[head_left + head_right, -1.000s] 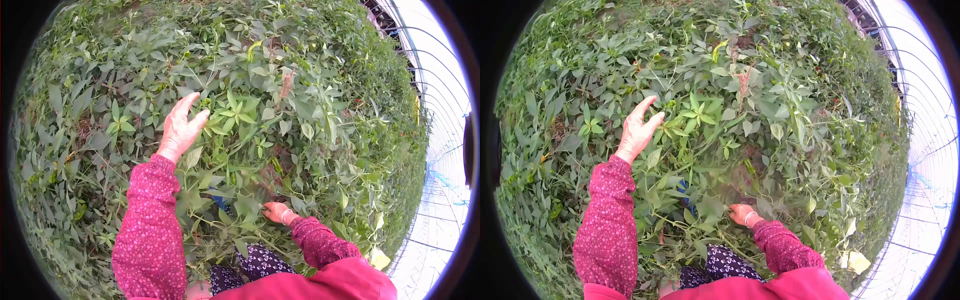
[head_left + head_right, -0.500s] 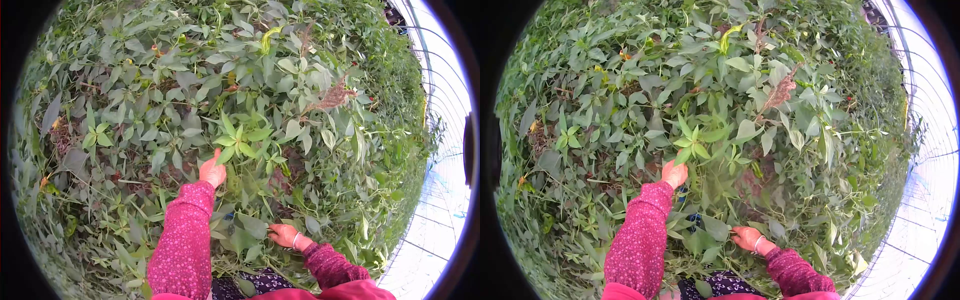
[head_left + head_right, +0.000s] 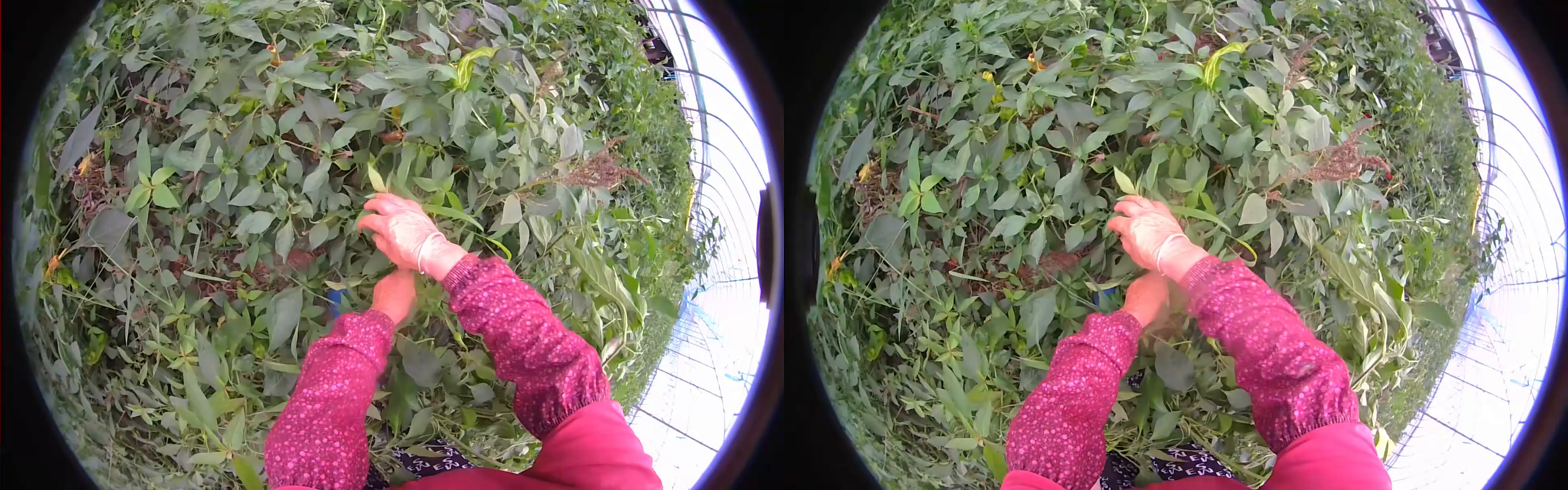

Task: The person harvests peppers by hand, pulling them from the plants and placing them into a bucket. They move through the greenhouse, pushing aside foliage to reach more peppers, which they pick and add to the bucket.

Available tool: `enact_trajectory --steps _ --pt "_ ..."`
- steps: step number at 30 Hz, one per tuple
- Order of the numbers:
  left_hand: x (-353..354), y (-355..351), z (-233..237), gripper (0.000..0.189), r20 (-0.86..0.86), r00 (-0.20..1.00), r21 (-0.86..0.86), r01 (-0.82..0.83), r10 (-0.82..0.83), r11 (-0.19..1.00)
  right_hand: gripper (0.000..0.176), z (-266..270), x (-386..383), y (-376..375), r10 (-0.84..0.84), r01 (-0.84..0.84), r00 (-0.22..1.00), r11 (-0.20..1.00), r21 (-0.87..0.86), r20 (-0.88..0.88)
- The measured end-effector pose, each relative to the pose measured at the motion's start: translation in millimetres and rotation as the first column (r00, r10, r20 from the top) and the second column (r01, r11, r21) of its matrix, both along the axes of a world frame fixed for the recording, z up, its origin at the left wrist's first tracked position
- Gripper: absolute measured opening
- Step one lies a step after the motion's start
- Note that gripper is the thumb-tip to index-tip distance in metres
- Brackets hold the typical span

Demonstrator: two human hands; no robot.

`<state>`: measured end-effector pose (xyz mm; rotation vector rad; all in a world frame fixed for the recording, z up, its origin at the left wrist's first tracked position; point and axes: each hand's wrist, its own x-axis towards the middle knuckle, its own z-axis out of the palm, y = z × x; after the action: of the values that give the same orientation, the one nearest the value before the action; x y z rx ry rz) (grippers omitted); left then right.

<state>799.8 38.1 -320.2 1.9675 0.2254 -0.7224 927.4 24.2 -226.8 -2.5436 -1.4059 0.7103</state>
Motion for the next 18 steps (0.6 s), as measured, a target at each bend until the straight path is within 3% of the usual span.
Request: enact_trajectory --steps 2,3,7,8,9,11,13,15,17,18 --pt "5.4 -4.5 6.2 0.032 -0.021 0.998 -0.011 0.052 -0.052 0.999 0.033 -37.3 -2.7 -1.0 0.105 -0.105 0.994 0.958 -0.267 -0.015" --pt "10.8 -2.7 18.9 0.033 -0.042 0.996 -0.022 0.074 -0.075 0.997 0.035 -46.9 0.7 -3.7 0.081 -0.116 0.993 0.856 -0.503 -0.09" --pt "-10.7 3.8 32.5 0.04 0.35 0.935 -0.265 0.041 0.056 0.963 0.027 -60.3 8.8 -55.3 0.171 -0.122 0.985 0.777 -0.617 0.02" --pt "-12.5 11.7 34.9 0.043 0.312 0.95 -0.261 0.069 0.016 0.963 0.025 -61.2 10.9 -67.8 0.19 -0.117 0.98 0.785 -0.609 0.058" --pt "-12.1 19.8 31.7 0.039 0.338 0.934 -0.297 -0.008 0.113 0.955 0.027 -44.2 14.4 -64.4 0.228 -0.142 0.973 0.71 -0.69 0.034" --pt "4.7 46.2 21.0 0.035 0.24 0.954 -0.272 -0.109 0.177 0.956 0.026 -46.4 22.5 -81.4 0.165 -0.082 0.984 0.729 -0.679 0.059" --pt "27.3 71.7 6.2 0.033 0.393 0.902 -0.058 -0.168 0.177 0.984 0.026 -50.1 28.4 -92.3 0.199 -0.104 0.978 0.72 -0.686 0.06" --pt "49.6 92.6 -6.2 0.043 0.607 0.79 0.326 -0.148 -0.086 0.934 0.026 -52.0 30.5 -99.9 0.23 -0.119 0.97 0.722 -0.682 0.074" --pt "51.3 108.4 -33.8 0.054 0.483 0.852 0.478 -0.063 -0.202 0.876 0.025 -53.0 30.7 -106.8 0.249 -0.121 0.964 0.72 -0.684 0.092" --pt "49.7 118.1 -44.4 0.062 0.341 0.893 0.533 0.073 -0.292 0.843 0.025 -53.4 31.3 -111.1 0.251 -0.116 0.963 0.722 -0.682 0.103"
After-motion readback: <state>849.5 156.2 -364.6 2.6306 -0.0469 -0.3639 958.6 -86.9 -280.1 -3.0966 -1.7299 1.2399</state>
